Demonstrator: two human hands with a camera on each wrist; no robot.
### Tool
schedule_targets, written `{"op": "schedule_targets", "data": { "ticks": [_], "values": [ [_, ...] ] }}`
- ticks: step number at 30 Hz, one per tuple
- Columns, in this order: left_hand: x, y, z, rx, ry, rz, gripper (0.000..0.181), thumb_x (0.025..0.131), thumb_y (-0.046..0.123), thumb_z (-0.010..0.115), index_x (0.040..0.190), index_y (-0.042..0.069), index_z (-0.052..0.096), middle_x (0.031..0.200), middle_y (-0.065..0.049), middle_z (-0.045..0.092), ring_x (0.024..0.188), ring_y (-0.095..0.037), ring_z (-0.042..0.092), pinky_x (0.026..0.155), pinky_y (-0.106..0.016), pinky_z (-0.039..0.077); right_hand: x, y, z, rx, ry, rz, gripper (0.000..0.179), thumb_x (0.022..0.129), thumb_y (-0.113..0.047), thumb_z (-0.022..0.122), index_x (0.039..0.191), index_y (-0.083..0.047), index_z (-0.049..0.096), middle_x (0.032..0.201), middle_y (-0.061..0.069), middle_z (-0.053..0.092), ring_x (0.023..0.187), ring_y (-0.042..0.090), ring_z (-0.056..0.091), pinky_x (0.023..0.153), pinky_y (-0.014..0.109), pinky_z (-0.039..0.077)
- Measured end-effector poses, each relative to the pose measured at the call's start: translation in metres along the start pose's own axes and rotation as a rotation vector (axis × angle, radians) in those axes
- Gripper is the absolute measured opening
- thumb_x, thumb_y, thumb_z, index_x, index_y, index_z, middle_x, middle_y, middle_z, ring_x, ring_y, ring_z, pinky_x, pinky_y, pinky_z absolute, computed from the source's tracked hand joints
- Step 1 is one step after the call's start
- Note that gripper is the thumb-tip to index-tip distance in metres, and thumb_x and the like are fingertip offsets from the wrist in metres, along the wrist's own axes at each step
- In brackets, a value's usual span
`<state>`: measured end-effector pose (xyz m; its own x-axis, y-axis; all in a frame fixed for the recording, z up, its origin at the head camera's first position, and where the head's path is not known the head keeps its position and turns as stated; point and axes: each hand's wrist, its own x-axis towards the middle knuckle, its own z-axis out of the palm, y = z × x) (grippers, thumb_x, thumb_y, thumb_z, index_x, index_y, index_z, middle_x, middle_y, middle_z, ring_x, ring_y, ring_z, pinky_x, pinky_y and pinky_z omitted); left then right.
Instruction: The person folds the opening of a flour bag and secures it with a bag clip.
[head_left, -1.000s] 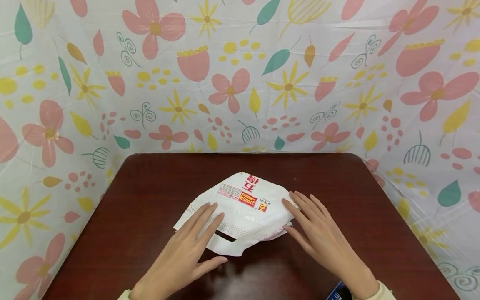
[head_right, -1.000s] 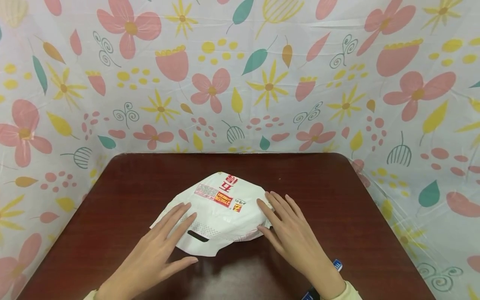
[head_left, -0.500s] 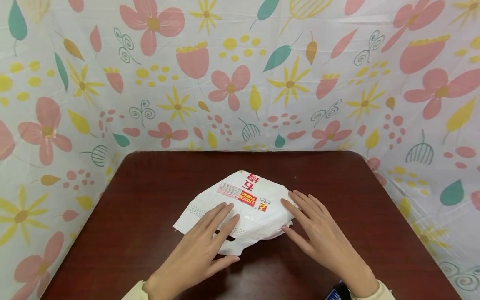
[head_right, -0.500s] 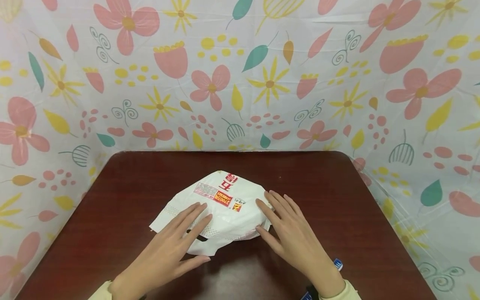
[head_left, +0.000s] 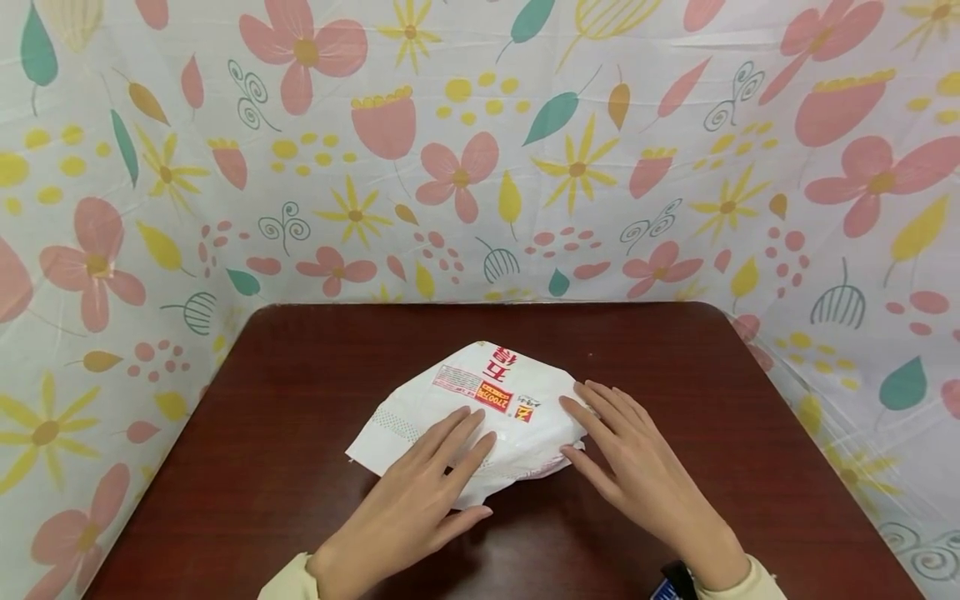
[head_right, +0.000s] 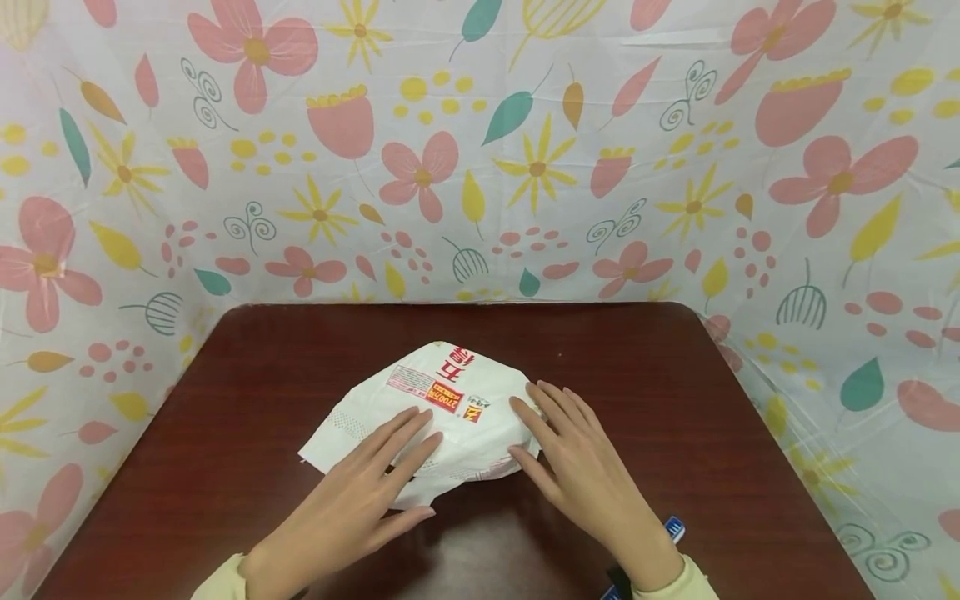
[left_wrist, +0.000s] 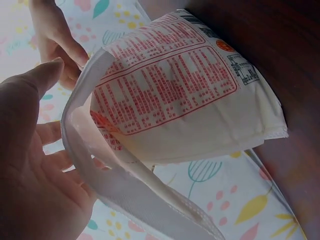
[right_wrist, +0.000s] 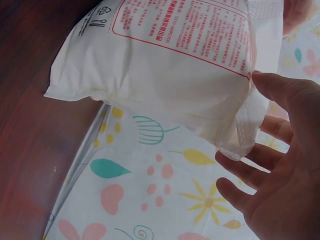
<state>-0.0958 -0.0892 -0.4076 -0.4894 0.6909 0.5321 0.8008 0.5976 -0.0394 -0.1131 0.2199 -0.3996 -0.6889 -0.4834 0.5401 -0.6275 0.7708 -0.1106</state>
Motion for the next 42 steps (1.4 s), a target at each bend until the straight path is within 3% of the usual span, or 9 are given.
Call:
{"op": "schedule_targets", "data": {
  "ticks": [4, 7, 15, 22, 27, 33, 39, 42],
  "values": [
    [0.003, 0.002, 0.003, 0.027, -0.010, 0.002, 0.073, 0.092, 0.043, 0.074, 0.149, 0.005, 0.048, 0.157, -0.015, 0.042, 0.148, -0.033, 0.038, 0.118, -0.041, 0.036, -0.001, -0.003, 0.000, 0.012, -0.009, 0.028, 0.058, 0.092, -0.035, 0.072, 0.144, -0.013, 0.059, 0.149, 0.016, 0.053, 0.138, 0.036, 0.047, 0.118, 0.046, 0.029],
    [0.006, 0.004, 0.004, 0.031, -0.028, -0.012, 0.070, 0.095, 0.042, 0.071, 0.149, 0.005, 0.048, 0.157, -0.016, 0.043, 0.148, -0.033, 0.037, 0.119, -0.041, 0.035, 0.000, -0.006, 0.001, 0.036, -0.006, 0.032, 0.059, 0.090, -0.031, 0.075, 0.143, -0.013, 0.059, 0.150, 0.017, 0.052, 0.139, 0.036, 0.046, 0.115, 0.048, 0.032],
    [0.019, 0.008, 0.009, 0.037, -0.005, -0.005, 0.069, 0.092, 0.037, 0.074, 0.147, 0.003, 0.050, 0.154, -0.018, 0.045, 0.146, -0.033, 0.040, 0.120, -0.040, 0.034, 0.005, -0.010, 0.005, 0.066, 0.019, -0.042, 0.050, 0.101, -0.036, 0.063, 0.143, -0.009, 0.059, 0.149, 0.016, 0.054, 0.139, 0.033, 0.048, 0.127, 0.033, 0.011],
    [0.031, 0.012, 0.014, 0.041, -0.026, -0.020, 0.068, 0.091, 0.035, 0.076, 0.146, 0.002, 0.051, 0.155, -0.017, 0.046, 0.147, -0.031, 0.040, 0.121, -0.039, 0.032, 0.006, -0.011, 0.007, 0.069, 0.057, -0.077, 0.052, 0.108, -0.046, 0.046, 0.139, -0.007, 0.062, 0.144, 0.017, 0.058, 0.134, 0.034, 0.053, 0.126, 0.032, 0.011],
    [0.036, 0.015, 0.016, 0.074, -0.029, -0.022, 0.064, 0.091, 0.033, 0.077, 0.142, 0.000, 0.055, 0.149, -0.016, 0.053, 0.144, -0.030, 0.045, 0.120, -0.041, 0.035, 0.006, -0.010, 0.008, 0.059, 0.043, -0.066, 0.050, 0.107, -0.045, 0.050, 0.139, -0.009, 0.063, 0.144, 0.016, 0.058, 0.135, 0.033, 0.053, 0.127, 0.033, 0.011],
    [0.038, 0.018, 0.018, 0.055, -0.052, -0.071, 0.063, 0.089, 0.029, 0.080, 0.141, 0.002, 0.056, 0.147, -0.013, 0.056, 0.144, -0.027, 0.046, 0.120, -0.040, 0.034, 0.005, -0.007, 0.009, 0.053, 0.001, -0.035, 0.047, 0.100, -0.036, 0.065, 0.138, -0.010, 0.063, 0.145, 0.015, 0.057, 0.137, 0.032, 0.051, 0.127, 0.035, 0.013],
    [0.038, 0.020, 0.019, 0.040, -0.064, -0.116, 0.065, 0.086, 0.027, 0.084, 0.141, 0.005, 0.057, 0.147, -0.011, 0.057, 0.143, -0.024, 0.047, 0.119, -0.039, 0.036, 0.006, -0.004, 0.011, 0.078, 0.058, -0.076, 0.049, 0.107, -0.046, 0.049, 0.136, -0.010, 0.065, 0.142, 0.015, 0.060, 0.132, 0.034, 0.054, 0.126, 0.029, 0.011],
    [0.037, 0.021, 0.020, 0.035, -0.058, -0.131, 0.065, 0.086, 0.026, 0.084, 0.141, 0.005, 0.057, 0.146, -0.011, 0.057, 0.142, -0.024, 0.048, 0.118, -0.040, 0.037, 0.007, -0.005, 0.011, 0.098, 0.068, -0.085, 0.047, 0.106, -0.044, 0.053, 0.136, -0.010, 0.065, 0.142, 0.015, 0.059, 0.132, 0.034, 0.054, 0.126, 0.028, 0.012]
  ]
}}
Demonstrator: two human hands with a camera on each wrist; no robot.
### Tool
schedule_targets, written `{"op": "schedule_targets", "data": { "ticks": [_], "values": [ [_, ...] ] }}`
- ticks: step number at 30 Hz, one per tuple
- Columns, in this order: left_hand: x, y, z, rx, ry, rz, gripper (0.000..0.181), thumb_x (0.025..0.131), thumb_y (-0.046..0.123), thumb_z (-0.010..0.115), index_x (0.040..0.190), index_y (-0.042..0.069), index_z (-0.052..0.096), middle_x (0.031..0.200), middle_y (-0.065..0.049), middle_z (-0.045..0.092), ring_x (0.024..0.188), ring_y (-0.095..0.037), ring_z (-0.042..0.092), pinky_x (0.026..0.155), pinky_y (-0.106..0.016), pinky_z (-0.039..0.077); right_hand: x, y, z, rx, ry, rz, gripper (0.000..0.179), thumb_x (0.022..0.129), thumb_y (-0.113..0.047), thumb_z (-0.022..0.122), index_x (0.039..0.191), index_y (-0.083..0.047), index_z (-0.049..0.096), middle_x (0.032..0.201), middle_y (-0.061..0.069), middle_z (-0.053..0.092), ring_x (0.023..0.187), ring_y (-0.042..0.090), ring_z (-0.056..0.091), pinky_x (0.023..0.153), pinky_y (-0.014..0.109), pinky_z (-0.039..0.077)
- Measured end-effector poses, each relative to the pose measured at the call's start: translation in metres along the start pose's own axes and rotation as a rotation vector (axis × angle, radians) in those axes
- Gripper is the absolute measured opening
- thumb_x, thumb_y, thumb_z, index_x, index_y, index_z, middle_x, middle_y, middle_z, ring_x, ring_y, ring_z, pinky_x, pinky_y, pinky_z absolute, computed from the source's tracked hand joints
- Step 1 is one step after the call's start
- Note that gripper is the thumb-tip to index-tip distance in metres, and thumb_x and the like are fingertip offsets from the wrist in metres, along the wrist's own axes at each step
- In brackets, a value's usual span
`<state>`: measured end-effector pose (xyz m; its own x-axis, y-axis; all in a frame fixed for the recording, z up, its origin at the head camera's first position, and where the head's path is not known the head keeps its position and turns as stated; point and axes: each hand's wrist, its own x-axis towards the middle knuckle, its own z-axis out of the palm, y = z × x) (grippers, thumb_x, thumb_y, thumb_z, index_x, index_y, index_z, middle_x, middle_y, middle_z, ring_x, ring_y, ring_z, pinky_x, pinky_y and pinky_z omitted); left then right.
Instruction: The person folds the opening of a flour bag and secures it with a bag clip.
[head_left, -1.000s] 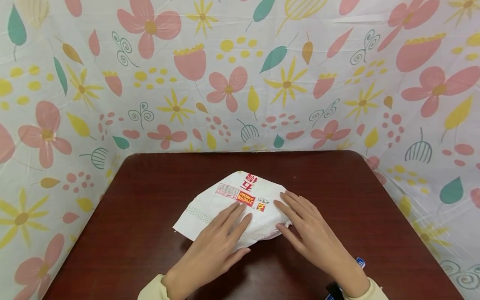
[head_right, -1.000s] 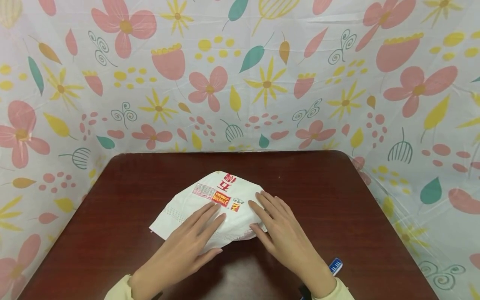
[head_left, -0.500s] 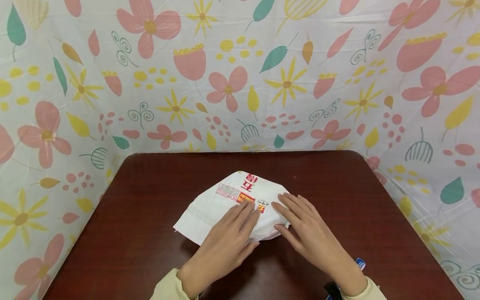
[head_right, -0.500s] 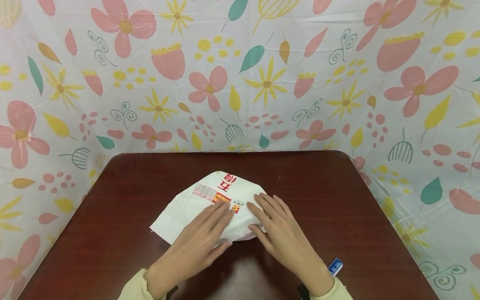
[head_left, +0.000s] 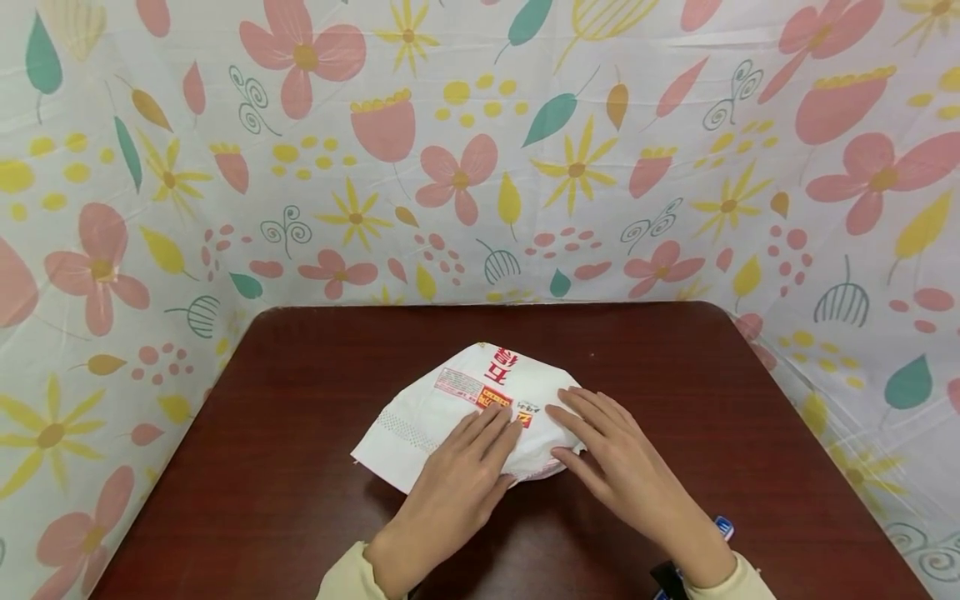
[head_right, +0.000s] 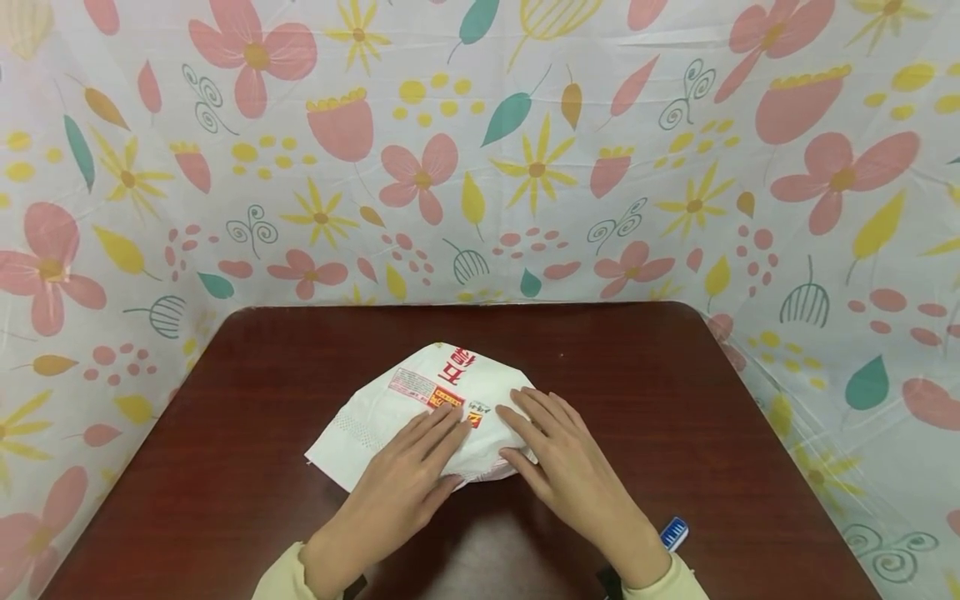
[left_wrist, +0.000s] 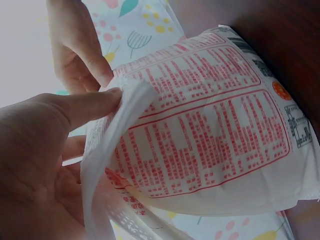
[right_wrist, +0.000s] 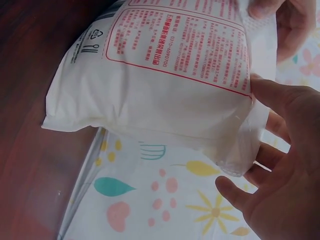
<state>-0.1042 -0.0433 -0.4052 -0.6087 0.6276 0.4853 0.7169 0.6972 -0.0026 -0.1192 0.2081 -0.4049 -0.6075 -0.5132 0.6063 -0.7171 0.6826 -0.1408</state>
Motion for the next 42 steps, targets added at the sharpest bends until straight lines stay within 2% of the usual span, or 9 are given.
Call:
{"op": "schedule_targets", "data": {
  "ticks": [8, 15, 23, 28, 32, 34, 36, 39, 42],
  "values": [
    [-0.003, 0.001, 0.005, -0.031, 0.017, -0.037, 0.062, 0.088, 0.022, 0.082, 0.142, 0.006, 0.057, 0.149, -0.012, 0.055, 0.144, -0.024, 0.046, 0.119, -0.040, 0.036, -0.001, 0.002, 0.004, 0.030, 0.004, 0.031, 0.043, 0.099, -0.035, 0.068, 0.136, -0.013, 0.065, 0.144, 0.013, 0.058, 0.133, 0.034, 0.053, 0.124, 0.026, 0.015],
    [-0.003, 0.000, 0.007, -0.055, 0.017, -0.052, 0.059, 0.090, 0.020, 0.080, 0.143, 0.006, 0.057, 0.150, -0.011, 0.055, 0.144, -0.023, 0.046, 0.120, -0.039, 0.034, -0.003, 0.002, 0.006, 0.023, -0.015, 0.071, 0.045, 0.095, -0.032, 0.074, 0.136, -0.015, 0.065, 0.146, 0.010, 0.057, 0.135, 0.032, 0.051, 0.112, 0.048, 0.036],
    [-0.002, -0.002, 0.006, -0.089, 0.038, -0.038, 0.058, 0.089, 0.020, 0.081, 0.141, 0.007, 0.059, 0.146, -0.010, 0.058, 0.141, -0.022, 0.050, 0.118, -0.039, 0.037, -0.003, 0.002, 0.003, 0.030, -0.014, 0.021, 0.048, 0.098, -0.041, 0.068, 0.135, -0.011, 0.065, 0.144, 0.015, 0.058, 0.133, 0.035, 0.053, 0.124, 0.026, 0.013],
    [-0.001, -0.003, 0.006, -0.097, 0.050, -0.008, 0.057, 0.088, 0.020, 0.081, 0.139, 0.007, 0.060, 0.146, -0.009, 0.058, 0.140, -0.022, 0.051, 0.118, -0.040, 0.038, -0.004, 0.000, 0.001, -0.006, -0.051, 0.026, 0.062, 0.084, -0.032, 0.083, 0.137, -0.010, 0.062, 0.146, 0.017, 0.056, 0.135, 0.037, 0.050, 0.126, 0.032, 0.011],
    [-0.002, -0.004, 0.006, -0.088, 0.040, 0.024, 0.060, 0.088, 0.021, 0.081, 0.141, 0.006, 0.058, 0.148, -0.010, 0.056, 0.142, -0.023, 0.049, 0.118, -0.040, 0.037, -0.005, -0.005, 0.005, -0.076, -0.062, -0.008, 0.077, 0.074, -0.030, 0.089, 0.142, -0.011, 0.058, 0.149, 0.020, 0.050, 0.139, 0.042, 0.044, 0.125, 0.046, 0.014],
    [-0.003, -0.005, 0.005, -0.083, 0.035, 0.043, 0.061, 0.089, 0.021, 0.080, 0.142, 0.006, 0.056, 0.148, -0.012, 0.055, 0.143, -0.024, 0.048, 0.119, -0.040, 0.036, -0.006, -0.008, 0.008, -0.103, -0.063, -0.035, 0.076, 0.077, -0.032, 0.085, 0.145, -0.013, 0.056, 0.151, 0.021, 0.047, 0.141, 0.042, 0.041, 0.123, 0.052, 0.016],
    [-0.004, -0.007, 0.003, -0.081, 0.043, 0.058, 0.059, 0.090, 0.020, 0.078, 0.142, 0.006, 0.056, 0.147, -0.013, 0.055, 0.142, -0.026, 0.048, 0.119, -0.039, 0.035, -0.006, -0.012, 0.012, -0.115, -0.052, -0.060, 0.066, 0.088, -0.039, 0.076, 0.146, -0.014, 0.055, 0.152, 0.020, 0.047, 0.143, 0.040, 0.040, 0.123, 0.054, 0.018],
    [-0.004, -0.009, -0.001, -0.079, 0.081, 0.089, 0.053, 0.090, 0.018, 0.077, 0.138, 0.006, 0.059, 0.142, -0.012, 0.056, 0.136, -0.027, 0.050, 0.118, -0.036, 0.036, -0.004, -0.017, 0.015, -0.101, -0.023, -0.083, 0.053, 0.104, -0.047, 0.055, 0.145, -0.015, 0.057, 0.151, 0.017, 0.050, 0.142, 0.035, 0.043, 0.124, 0.050, 0.018],
    [-0.004, -0.011, -0.006, -0.074, 0.138, 0.129, 0.047, 0.088, 0.016, 0.078, 0.131, 0.007, 0.062, 0.135, -0.011, 0.059, 0.130, -0.026, 0.054, 0.116, -0.037, 0.039, 0.000, -0.020, 0.016, -0.079, 0.022, -0.113, 0.052, 0.108, -0.049, 0.042, 0.143, -0.014, 0.059, 0.147, 0.016, 0.054, 0.139, 0.034, 0.047, 0.124, 0.046, 0.021]
  ]
}}
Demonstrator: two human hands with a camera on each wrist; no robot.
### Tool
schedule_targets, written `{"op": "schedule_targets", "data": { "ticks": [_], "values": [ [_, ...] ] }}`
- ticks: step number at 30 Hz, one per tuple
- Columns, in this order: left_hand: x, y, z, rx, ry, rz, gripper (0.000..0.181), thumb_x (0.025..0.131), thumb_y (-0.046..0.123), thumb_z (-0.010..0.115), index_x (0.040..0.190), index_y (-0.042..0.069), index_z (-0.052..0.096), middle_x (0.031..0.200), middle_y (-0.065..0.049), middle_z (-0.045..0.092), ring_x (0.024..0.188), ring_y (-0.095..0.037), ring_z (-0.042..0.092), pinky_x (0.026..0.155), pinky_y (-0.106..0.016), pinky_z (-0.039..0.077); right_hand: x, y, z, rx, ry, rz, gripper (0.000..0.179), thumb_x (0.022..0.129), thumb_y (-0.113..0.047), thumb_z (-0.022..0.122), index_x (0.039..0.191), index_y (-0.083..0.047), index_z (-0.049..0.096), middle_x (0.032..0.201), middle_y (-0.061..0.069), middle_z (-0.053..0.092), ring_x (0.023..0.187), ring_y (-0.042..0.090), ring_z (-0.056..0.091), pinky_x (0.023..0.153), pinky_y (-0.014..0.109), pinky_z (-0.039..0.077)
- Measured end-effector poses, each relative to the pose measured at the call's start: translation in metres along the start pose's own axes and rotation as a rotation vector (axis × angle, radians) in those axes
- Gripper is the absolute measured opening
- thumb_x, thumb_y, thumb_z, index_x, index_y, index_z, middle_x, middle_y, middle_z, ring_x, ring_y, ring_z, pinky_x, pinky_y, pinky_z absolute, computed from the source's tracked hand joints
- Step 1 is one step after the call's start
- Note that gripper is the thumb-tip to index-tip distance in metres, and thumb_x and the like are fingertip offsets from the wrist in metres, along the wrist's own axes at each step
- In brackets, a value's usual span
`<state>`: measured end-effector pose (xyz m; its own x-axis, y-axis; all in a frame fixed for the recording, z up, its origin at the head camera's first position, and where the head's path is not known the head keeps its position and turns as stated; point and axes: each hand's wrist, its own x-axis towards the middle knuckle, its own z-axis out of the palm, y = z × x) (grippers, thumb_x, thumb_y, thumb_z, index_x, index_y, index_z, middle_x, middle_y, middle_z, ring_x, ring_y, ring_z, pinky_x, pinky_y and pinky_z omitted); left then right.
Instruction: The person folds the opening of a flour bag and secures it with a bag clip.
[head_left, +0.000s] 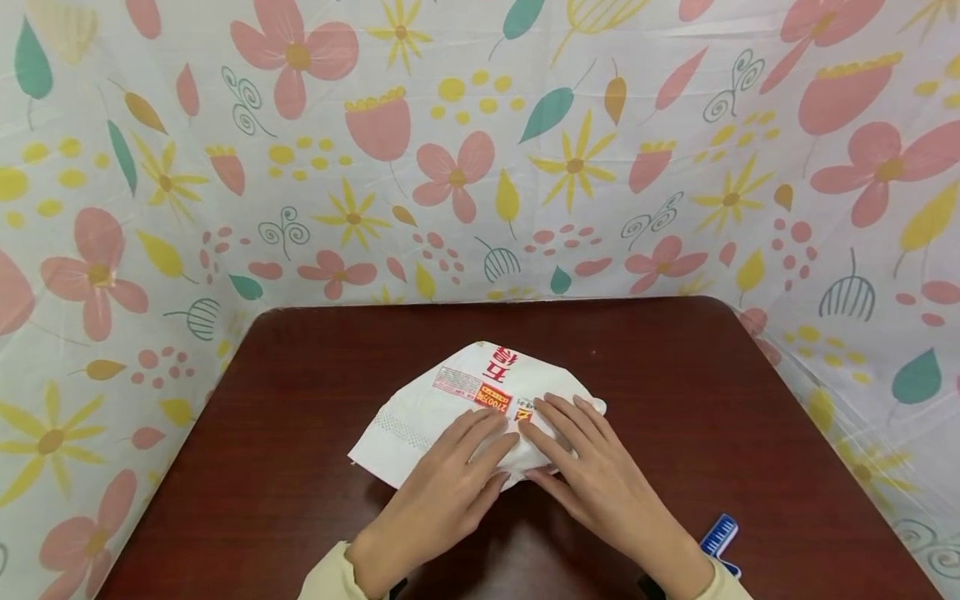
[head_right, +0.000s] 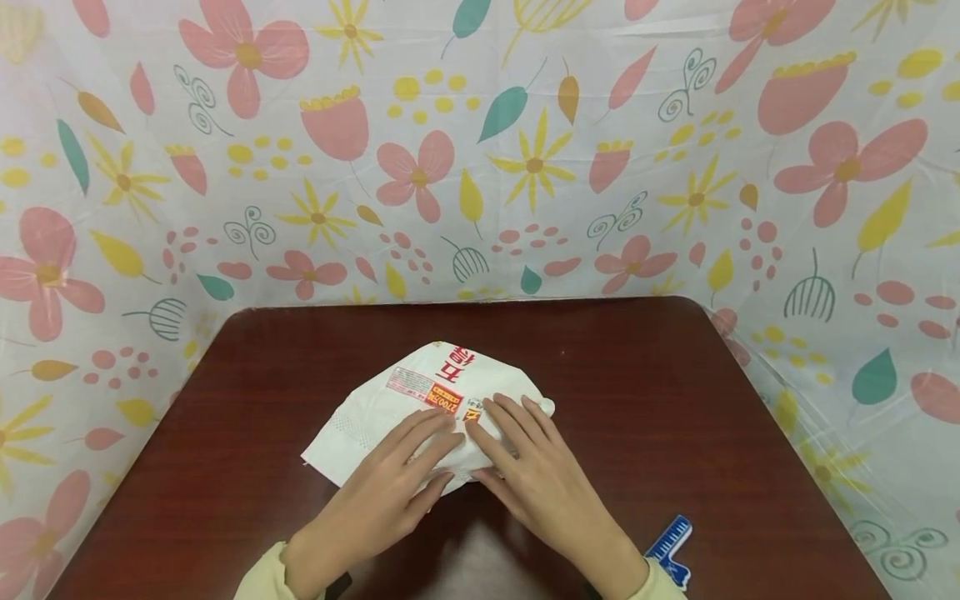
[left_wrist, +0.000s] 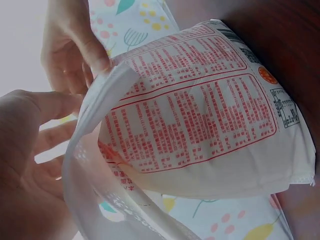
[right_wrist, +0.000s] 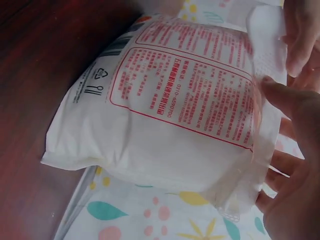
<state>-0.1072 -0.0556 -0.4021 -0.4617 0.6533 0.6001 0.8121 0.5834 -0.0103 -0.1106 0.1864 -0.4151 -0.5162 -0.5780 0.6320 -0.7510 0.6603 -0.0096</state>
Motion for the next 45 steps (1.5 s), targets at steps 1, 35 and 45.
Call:
{"op": "schedule_targets", "data": {
  "ticks": [1, 35, 45],
  "values": [
    [0.000, 0.000, -0.002, -0.001, 0.015, 0.013, 0.047, 0.086, 0.015, 0.079, 0.129, 0.007, 0.063, 0.133, -0.011, 0.060, 0.129, -0.026, 0.054, 0.115, -0.039, 0.040, 0.001, 0.000, 0.000, 0.005, 0.009, -0.010, 0.052, 0.108, -0.048, 0.043, 0.143, -0.014, 0.060, 0.147, 0.016, 0.055, 0.138, 0.034, 0.048, 0.124, 0.046, 0.022],
    [-0.030, 0.000, -0.013, 0.061, -0.147, 0.014, 0.100, 0.066, -0.005, 0.081, 0.156, 0.014, 0.041, 0.155, -0.018, 0.041, 0.145, -0.036, 0.039, 0.117, -0.043, 0.037, -0.001, -0.003, -0.007, 0.004, -0.130, -0.005, 0.076, 0.084, -0.037, 0.083, 0.151, -0.020, 0.051, 0.156, 0.011, 0.047, 0.143, 0.032, 0.042, 0.117, 0.046, 0.028],
    [-0.028, -0.001, -0.016, 0.055, -0.126, 0.014, 0.096, 0.068, -0.002, 0.081, 0.155, 0.015, 0.044, 0.150, -0.016, 0.047, 0.143, -0.035, 0.042, 0.115, -0.044, 0.040, 0.004, -0.013, -0.008, 0.001, -0.100, -0.063, 0.060, 0.088, -0.019, 0.073, 0.146, -0.012, 0.057, 0.152, 0.011, 0.051, 0.140, 0.030, 0.047, 0.115, 0.043, 0.035]
  ]
}}
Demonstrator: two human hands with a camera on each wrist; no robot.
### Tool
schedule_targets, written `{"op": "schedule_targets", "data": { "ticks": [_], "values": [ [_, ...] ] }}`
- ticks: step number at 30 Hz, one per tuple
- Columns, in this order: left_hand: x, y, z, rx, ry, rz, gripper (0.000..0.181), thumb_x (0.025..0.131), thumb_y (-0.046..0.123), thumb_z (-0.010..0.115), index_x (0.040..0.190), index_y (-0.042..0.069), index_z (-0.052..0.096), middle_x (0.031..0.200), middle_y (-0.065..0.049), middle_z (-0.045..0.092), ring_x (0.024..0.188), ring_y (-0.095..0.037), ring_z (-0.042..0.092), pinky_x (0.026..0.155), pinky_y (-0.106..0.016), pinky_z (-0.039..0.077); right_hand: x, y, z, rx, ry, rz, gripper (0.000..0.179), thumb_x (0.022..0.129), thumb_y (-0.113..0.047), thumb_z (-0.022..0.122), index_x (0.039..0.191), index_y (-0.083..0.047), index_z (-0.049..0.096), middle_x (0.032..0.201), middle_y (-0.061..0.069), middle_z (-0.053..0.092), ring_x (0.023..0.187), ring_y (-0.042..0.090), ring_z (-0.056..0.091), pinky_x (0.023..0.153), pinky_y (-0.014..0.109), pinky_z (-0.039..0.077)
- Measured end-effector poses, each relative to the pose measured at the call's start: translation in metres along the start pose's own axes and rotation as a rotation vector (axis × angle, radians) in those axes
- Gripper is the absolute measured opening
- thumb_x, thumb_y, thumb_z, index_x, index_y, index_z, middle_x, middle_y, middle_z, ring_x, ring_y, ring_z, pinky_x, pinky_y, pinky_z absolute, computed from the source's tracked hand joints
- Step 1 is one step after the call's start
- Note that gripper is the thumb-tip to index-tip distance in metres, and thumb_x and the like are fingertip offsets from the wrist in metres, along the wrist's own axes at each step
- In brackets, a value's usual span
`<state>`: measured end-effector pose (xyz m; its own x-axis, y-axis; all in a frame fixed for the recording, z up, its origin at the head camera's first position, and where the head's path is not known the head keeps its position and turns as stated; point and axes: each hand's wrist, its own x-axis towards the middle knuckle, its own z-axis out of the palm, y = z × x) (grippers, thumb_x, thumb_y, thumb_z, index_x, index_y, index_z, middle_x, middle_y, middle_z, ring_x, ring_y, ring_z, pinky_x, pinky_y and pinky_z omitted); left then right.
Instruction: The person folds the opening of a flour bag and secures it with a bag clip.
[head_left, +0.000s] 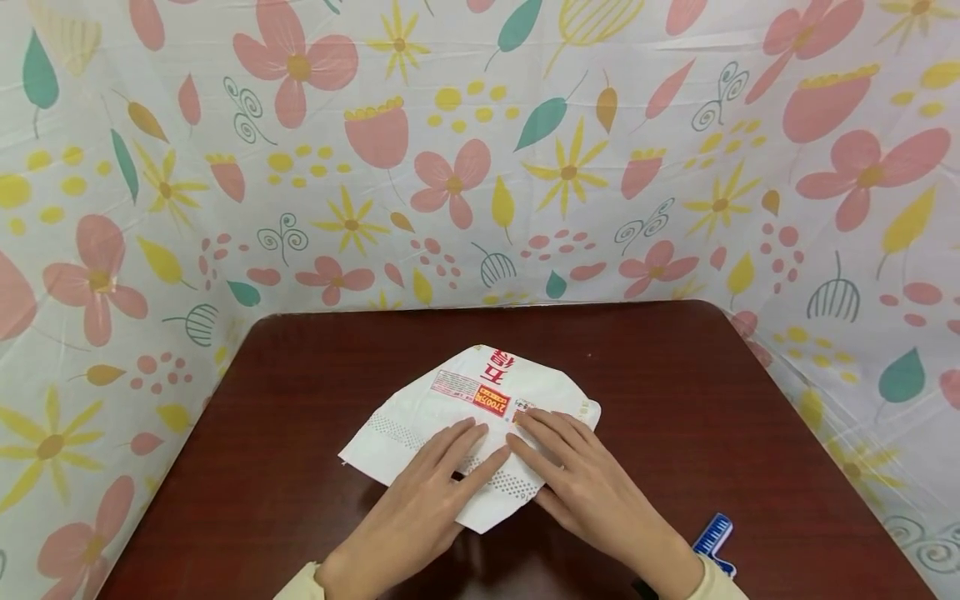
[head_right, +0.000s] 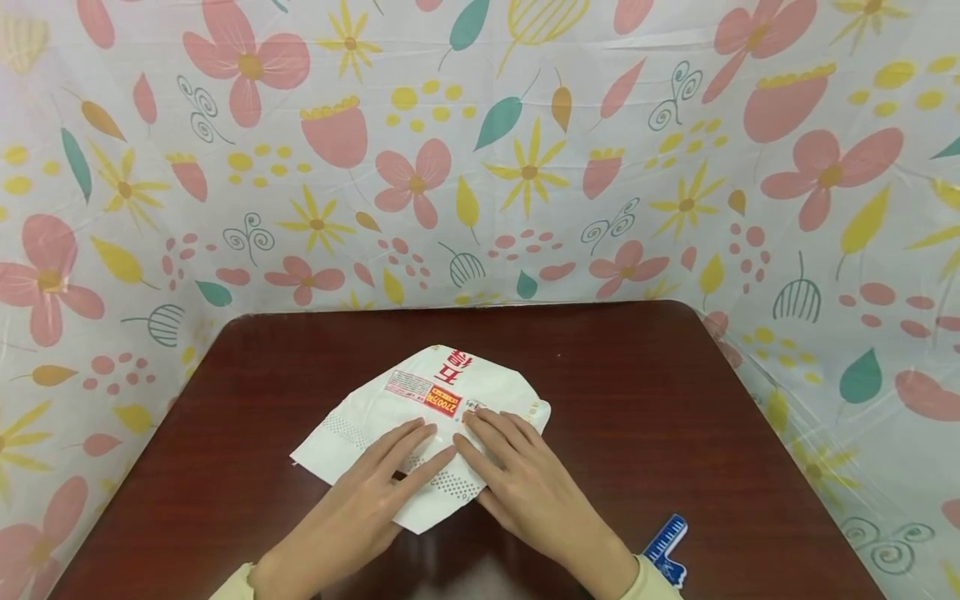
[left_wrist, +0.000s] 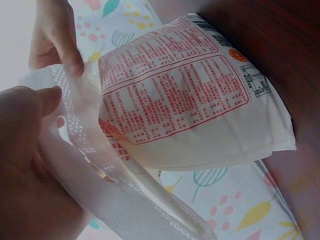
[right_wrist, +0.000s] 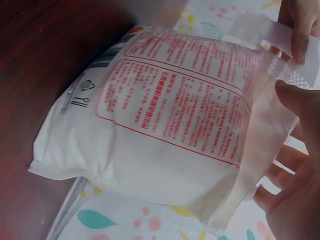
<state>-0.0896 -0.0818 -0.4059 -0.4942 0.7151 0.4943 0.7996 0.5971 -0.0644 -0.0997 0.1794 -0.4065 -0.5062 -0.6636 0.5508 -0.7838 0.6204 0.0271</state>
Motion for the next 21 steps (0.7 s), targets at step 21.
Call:
{"op": "schedule_targets", "data": {
  "ticks": [21],
  "values": [
    [0.011, 0.000, -0.003, -0.053, 0.120, 0.028, 0.049, 0.064, -0.006, 0.071, 0.111, 0.008, 0.068, 0.117, -0.005, 0.060, 0.119, -0.024, 0.056, 0.105, -0.035, 0.045, 0.007, -0.002, -0.004, 0.004, 0.045, -0.030, 0.063, 0.066, -0.007, 0.095, 0.124, -0.013, 0.073, 0.134, 0.006, 0.067, 0.126, 0.027, 0.058, 0.099, 0.041, 0.053]
  ]
}}
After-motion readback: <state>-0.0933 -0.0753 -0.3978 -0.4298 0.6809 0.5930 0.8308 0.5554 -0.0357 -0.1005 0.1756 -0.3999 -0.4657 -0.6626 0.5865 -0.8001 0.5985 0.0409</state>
